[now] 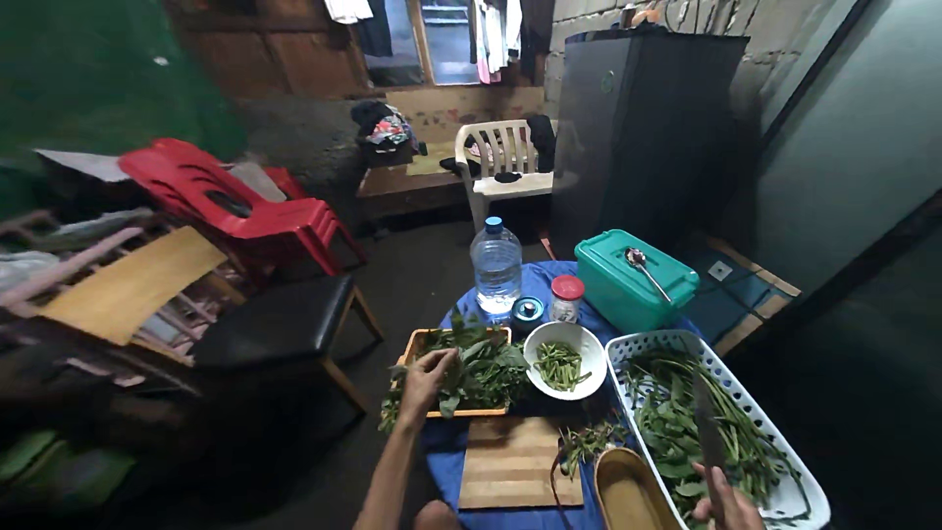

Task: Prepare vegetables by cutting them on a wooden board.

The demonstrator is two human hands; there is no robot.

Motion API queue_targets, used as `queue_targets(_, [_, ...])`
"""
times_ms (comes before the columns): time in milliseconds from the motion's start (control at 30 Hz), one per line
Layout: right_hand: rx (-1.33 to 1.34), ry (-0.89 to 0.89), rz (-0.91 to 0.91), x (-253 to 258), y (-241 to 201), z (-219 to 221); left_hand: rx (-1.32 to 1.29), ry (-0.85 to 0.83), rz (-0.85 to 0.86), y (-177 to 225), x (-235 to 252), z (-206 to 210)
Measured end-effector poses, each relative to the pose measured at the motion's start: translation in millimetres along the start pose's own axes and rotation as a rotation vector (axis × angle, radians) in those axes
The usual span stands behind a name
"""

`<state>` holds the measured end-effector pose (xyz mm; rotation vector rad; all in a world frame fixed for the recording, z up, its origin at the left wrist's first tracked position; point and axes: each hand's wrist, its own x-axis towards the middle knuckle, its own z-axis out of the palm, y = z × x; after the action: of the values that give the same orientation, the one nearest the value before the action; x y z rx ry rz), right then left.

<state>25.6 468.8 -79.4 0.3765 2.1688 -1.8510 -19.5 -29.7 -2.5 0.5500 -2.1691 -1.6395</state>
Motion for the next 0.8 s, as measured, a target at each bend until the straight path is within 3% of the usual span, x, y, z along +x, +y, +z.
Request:
queue_targets(133, [0.06,-0.019,-0.124,-15,-6,16,-0.261,-0.139,-0.184,21,-44,46])
queue_targets(333, [0.059,-0.063,-0.258,-37,-38,64,-0.432,-0.321,-0.238,36,-103,112])
queue_targets(500, [0.142,-0.179,-0.233,-40,-63,84,-0.418,-0.491,-0.175,38,-139,143])
queue_targets(600, [0.055,-0.231,-0.211,-37,-68,84,-0.391,-0.577,-0.118,36,-154,152])
queue_targets(800, [0.09,-0.254,-0.202,-42,-59,84,-0.376,-0.569,-0.065,34,-167,157])
